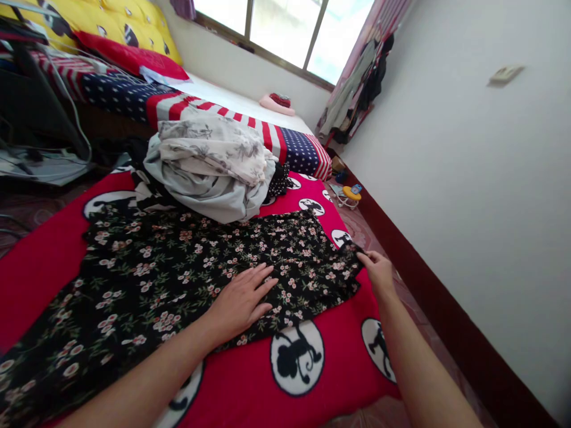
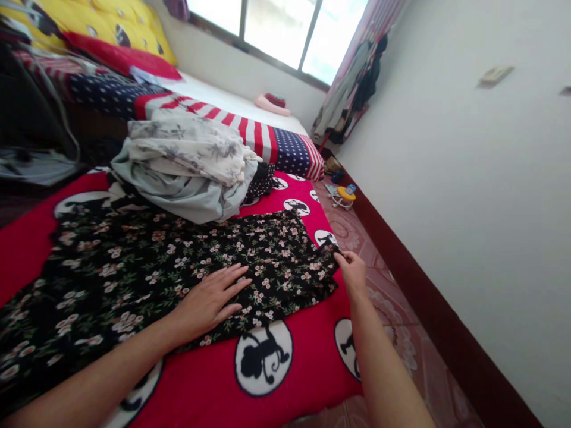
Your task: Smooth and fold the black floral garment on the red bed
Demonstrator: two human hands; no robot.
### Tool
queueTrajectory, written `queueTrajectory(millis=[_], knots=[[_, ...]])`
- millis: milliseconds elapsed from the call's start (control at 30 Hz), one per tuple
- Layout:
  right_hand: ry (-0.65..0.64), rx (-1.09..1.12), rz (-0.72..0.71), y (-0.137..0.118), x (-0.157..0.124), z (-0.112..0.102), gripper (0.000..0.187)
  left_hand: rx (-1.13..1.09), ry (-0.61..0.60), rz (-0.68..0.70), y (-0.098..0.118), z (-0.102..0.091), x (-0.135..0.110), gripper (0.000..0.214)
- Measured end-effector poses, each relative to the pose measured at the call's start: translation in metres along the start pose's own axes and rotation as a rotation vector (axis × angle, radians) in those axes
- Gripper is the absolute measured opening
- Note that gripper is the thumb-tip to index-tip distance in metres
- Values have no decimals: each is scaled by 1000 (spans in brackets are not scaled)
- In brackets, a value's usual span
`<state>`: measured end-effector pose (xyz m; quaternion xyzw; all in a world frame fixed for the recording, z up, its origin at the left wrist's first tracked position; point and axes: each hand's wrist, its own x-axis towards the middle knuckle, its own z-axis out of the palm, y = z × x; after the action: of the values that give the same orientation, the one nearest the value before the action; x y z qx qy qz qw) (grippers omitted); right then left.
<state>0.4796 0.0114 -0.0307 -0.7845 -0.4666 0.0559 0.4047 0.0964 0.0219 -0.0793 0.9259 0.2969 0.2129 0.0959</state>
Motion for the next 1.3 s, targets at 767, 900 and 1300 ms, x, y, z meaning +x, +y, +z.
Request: queueTrajectory(millis=[767, 900, 1300], knots=[[-357, 169, -646, -69, -130, 84, 15, 24, 90, -250, 3, -101, -131, 39], [-331, 205, -688, -85, -136, 79, 11, 156, 190, -463, -8, -130, -187, 43], [-998, 278, -1148, -203, -210, 120, 26, 150, 267, -550, -40, -130, -222, 22]])
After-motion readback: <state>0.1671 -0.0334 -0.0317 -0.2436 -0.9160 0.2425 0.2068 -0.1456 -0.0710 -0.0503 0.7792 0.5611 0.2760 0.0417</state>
